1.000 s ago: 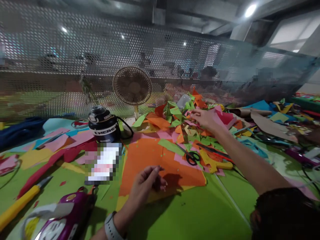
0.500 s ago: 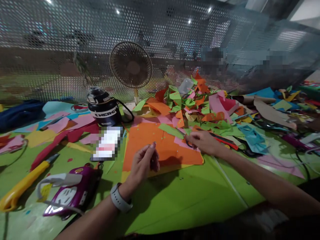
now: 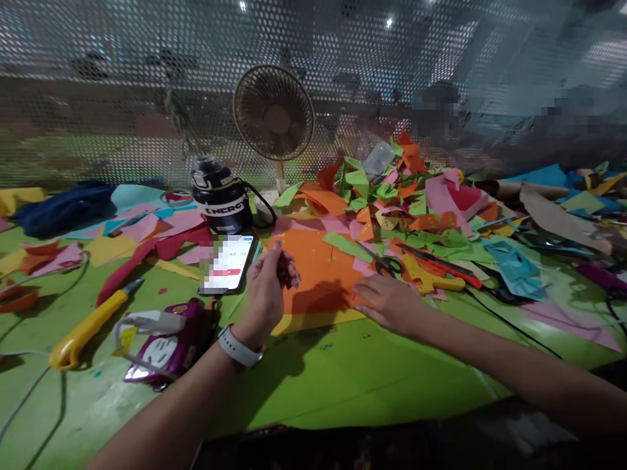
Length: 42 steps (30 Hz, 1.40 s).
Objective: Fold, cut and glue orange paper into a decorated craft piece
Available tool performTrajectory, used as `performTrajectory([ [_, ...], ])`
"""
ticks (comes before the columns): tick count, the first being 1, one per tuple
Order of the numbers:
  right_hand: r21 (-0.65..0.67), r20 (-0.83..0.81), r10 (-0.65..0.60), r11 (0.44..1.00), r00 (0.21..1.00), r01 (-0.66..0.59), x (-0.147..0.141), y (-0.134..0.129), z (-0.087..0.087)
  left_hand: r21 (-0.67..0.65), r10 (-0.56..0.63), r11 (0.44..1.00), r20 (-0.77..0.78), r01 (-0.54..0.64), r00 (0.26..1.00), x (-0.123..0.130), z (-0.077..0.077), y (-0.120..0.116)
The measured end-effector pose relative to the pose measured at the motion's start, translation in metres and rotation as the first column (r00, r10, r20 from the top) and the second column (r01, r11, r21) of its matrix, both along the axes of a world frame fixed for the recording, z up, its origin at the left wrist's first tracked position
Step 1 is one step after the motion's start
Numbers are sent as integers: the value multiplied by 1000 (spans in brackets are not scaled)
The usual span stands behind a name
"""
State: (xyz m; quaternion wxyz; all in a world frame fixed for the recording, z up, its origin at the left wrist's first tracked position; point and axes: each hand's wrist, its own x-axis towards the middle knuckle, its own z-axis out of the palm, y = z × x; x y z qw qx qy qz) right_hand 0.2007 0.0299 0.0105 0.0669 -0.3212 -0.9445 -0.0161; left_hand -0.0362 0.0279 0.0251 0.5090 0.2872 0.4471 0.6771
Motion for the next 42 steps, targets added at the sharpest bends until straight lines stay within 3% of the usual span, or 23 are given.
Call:
performTrajectory([
  [7, 65, 66, -21, 998, 998, 16, -11, 15, -4, 24, -187, 981, -141, 192, 972, 7, -9, -4],
  [9, 64, 17, -1, 998, 1000, 0, -6, 13, -2, 24, -275, 956, -275, 293, 921, 7, -8, -7],
  [10, 62, -11, 16, 998, 1000, -15, -2, 9, -1, 22, -328, 931, -387, 364, 862, 7, -6, -8],
  [12, 54, -71, 31, 998, 997, -27, 10, -1, 0, -13, -387, 865, -651, 501, 653, 6, -4, -13],
  [15, 32, -153, -32, 999, 988, 37, 32, -21, -2, -101, -306, 789, -920, 606, 246, 9, -7, -21],
  [17, -36, -144, -91, 996, 985, 87, 46, -31, -7, -165, -213, 763, -977, 626, 2, 12, -14, -26],
  [19, -145, -70, -130, 982, 989, 119, 56, -36, -12, -230, -141, 758, -972, 611, -190, 17, -23, -30],
  [22, -275, 31, -171, 946, 985, 173, 66, -31, -17, -300, -82, 749, -927, 590, -367, 23, -33, -35],
  [26, -312, 55, -214, 924, 975, 220, 77, -18, -20, -340, -51, 737, -889, 585, -454, 25, -38, -42],
  [34, -210, -46, -250, 949, 967, 235, 89, -11, -22, -353, -45, 737, -877, 577, -478, 18, -36, -49],
  [42, -66, -131, -28, 998, 991, 20, 65, 1, -27, -410, -97, 718, -859, 562, -503, 15, -22, -47],
])
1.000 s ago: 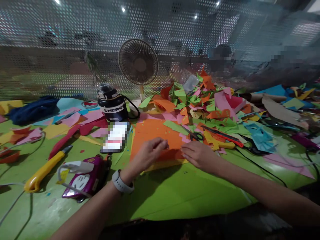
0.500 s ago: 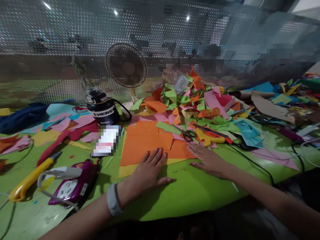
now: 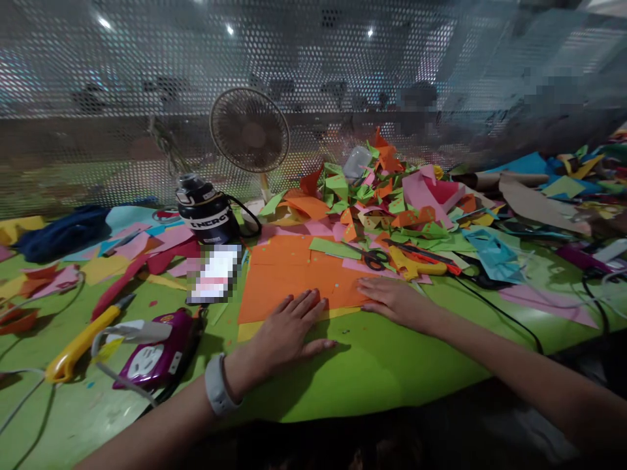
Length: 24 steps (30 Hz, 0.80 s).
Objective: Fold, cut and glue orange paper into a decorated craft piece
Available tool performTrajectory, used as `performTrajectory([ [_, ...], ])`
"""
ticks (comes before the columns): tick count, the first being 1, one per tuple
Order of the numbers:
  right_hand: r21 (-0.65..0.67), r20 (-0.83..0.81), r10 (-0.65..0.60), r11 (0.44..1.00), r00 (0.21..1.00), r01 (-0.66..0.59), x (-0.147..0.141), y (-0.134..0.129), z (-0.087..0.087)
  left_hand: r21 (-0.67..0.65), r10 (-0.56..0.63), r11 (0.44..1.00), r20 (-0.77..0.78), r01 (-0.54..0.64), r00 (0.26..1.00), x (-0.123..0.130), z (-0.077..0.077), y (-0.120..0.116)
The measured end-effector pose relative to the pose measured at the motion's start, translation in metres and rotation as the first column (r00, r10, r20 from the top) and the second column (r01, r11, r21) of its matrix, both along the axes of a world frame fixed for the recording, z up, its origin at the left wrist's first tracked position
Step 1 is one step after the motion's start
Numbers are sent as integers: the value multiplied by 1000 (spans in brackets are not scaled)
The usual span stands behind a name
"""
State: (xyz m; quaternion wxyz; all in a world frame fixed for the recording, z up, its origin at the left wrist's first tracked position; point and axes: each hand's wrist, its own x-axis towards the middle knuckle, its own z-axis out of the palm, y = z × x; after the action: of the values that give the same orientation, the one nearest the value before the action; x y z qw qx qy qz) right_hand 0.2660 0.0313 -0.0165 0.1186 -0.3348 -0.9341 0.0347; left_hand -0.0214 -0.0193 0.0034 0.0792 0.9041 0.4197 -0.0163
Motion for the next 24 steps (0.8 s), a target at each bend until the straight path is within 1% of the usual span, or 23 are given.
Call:
performTrajectory([
  [3, 64, 21, 53, 996, 998, -55, -4, 3, -1, 1, -3, 1000, 16, 3, 1000, -2, 2, 3],
  [5, 113, 39, 60, 991, 997, -64, -5, 3, 0, 7, 4, 1000, 37, -4, 999, -2, 2, 7],
  [7, 134, 51, 60, 989, 997, -66, -6, 1, 1, 2, 13, 1000, 50, -14, 999, -1, 2, 12],
  [13, 45, -6, -16, 999, 1000, 17, -13, 1, 8, -15, 51, 999, 42, -50, 998, 11, 3, 29],
  [15, 36, -6, 3, 999, 1000, -2, -17, 1, 8, -18, 62, 998, 45, -61, 997, 13, 3, 32],
  [17, 54, 9, 33, 998, 999, -33, -20, 1, 6, -23, 73, 997, 52, -72, 996, 13, 4, 32],
  [21, 82, 32, 62, 995, 998, -64, -25, 3, 1, -23, 102, 995, 50, -101, 994, 4, 5, 28],
  [24, 55, 25, 44, 997, 999, -45, -28, 3, 3, 25, 98, 995, 48, -100, 994, -8, -2, 26],
])
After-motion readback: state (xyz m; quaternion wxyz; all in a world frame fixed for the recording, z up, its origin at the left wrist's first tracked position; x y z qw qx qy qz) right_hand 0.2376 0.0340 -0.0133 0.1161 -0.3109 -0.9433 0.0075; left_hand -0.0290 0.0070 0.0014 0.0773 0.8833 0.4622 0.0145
